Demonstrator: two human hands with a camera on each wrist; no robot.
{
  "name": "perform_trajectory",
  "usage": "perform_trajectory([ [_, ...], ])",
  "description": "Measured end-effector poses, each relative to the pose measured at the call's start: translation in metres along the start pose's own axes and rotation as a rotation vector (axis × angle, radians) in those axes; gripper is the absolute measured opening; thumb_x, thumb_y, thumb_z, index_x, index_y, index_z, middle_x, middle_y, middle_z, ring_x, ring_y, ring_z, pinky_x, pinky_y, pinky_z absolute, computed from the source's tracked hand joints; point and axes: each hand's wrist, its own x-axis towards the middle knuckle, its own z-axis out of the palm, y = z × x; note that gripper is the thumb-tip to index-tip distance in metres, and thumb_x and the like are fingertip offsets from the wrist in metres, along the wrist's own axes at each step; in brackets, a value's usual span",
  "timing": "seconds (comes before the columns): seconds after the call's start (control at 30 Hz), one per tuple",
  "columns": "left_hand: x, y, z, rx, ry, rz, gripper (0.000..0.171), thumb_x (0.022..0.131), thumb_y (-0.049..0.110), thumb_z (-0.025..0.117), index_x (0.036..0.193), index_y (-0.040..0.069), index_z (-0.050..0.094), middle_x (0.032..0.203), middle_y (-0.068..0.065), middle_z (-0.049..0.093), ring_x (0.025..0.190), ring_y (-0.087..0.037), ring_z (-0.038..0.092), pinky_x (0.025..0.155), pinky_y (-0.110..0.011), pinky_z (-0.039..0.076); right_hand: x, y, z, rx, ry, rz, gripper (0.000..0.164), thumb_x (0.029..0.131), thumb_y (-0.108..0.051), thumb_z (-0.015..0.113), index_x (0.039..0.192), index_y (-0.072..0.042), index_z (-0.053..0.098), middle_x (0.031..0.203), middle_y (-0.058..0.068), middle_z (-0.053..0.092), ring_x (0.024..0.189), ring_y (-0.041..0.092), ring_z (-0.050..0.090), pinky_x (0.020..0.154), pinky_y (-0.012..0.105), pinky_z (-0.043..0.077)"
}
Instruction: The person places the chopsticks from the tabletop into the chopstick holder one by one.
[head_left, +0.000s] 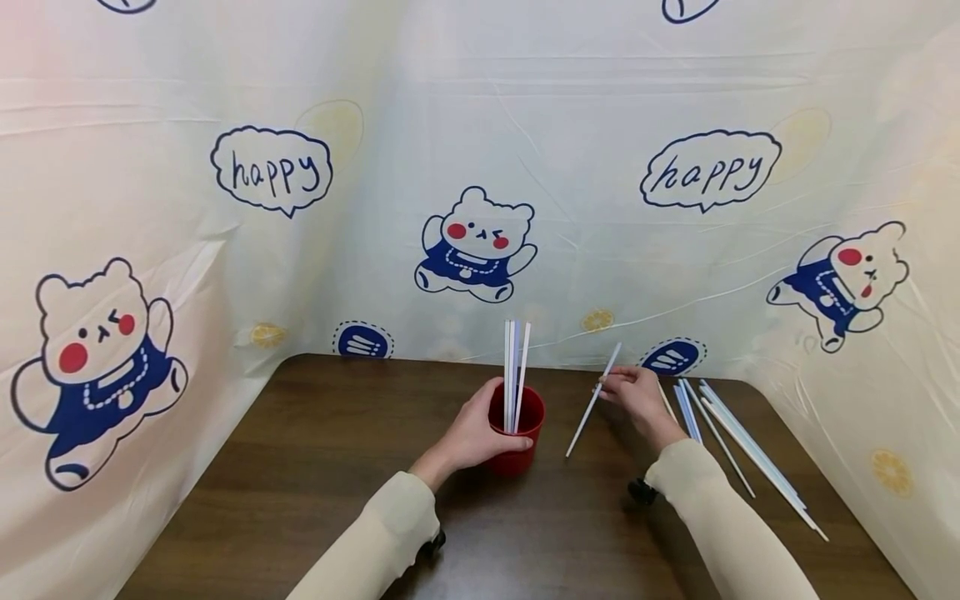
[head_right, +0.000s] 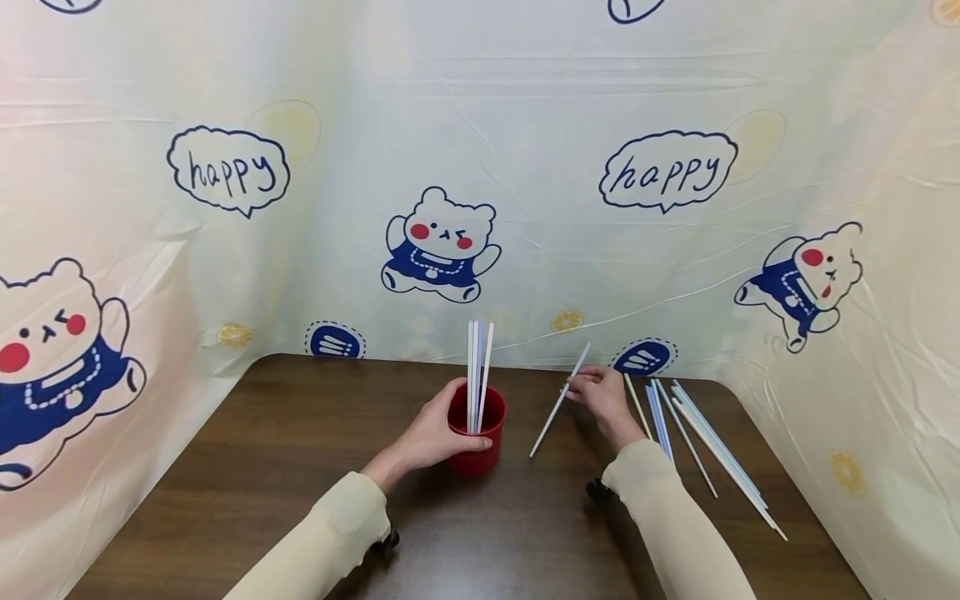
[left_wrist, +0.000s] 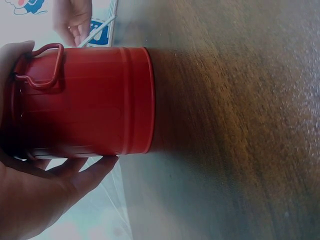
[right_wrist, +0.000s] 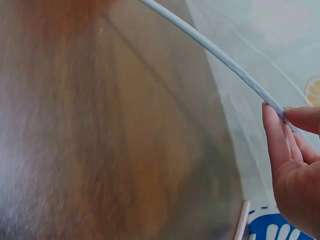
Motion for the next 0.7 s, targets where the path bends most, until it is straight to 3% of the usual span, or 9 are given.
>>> perform_trajectory([
  [0.13,0.000,0.000,0.000,0.002,0.000,0.009,0.086,0.077,0.029,0.089,0.147,0.021,0.040,0.138,0.001,0.055,0.123,-0.019,0.054,0.095,-0.045,0.055,0.002,-0.014,0.002,0.041,0.027,-0.045,0.036,0.097,0.008,0.060,0.128,0.022,0.045,0.084,0.001,0.071,0.077,0.011,0.072,0.075,0.027,0.061],
  [0.3,0.001,0.001,0.000,0.006,0.005,0.022,0.085,0.078,0.029,0.089,0.147,0.019,0.041,0.138,-0.001,0.056,0.122,-0.020,0.055,0.095,-0.045,0.055,0.002,-0.032,0.007,0.076,0.061,-0.085,0.035,0.096,0.007,0.062,0.126,0.019,0.048,0.090,0.006,0.070,0.078,0.013,0.073,0.075,0.027,0.061],
  [0.7,0.000,0.002,0.000,0.030,0.025,0.027,0.087,0.076,0.031,0.090,0.147,0.018,0.042,0.135,0.000,0.057,0.119,-0.020,0.055,0.096,-0.044,0.053,0.001,-0.067,0.024,0.181,0.088,-0.123,0.034,0.096,0.003,0.066,0.125,0.012,0.052,0.094,0.007,0.066,0.078,0.012,0.072,0.080,0.030,0.060],
])
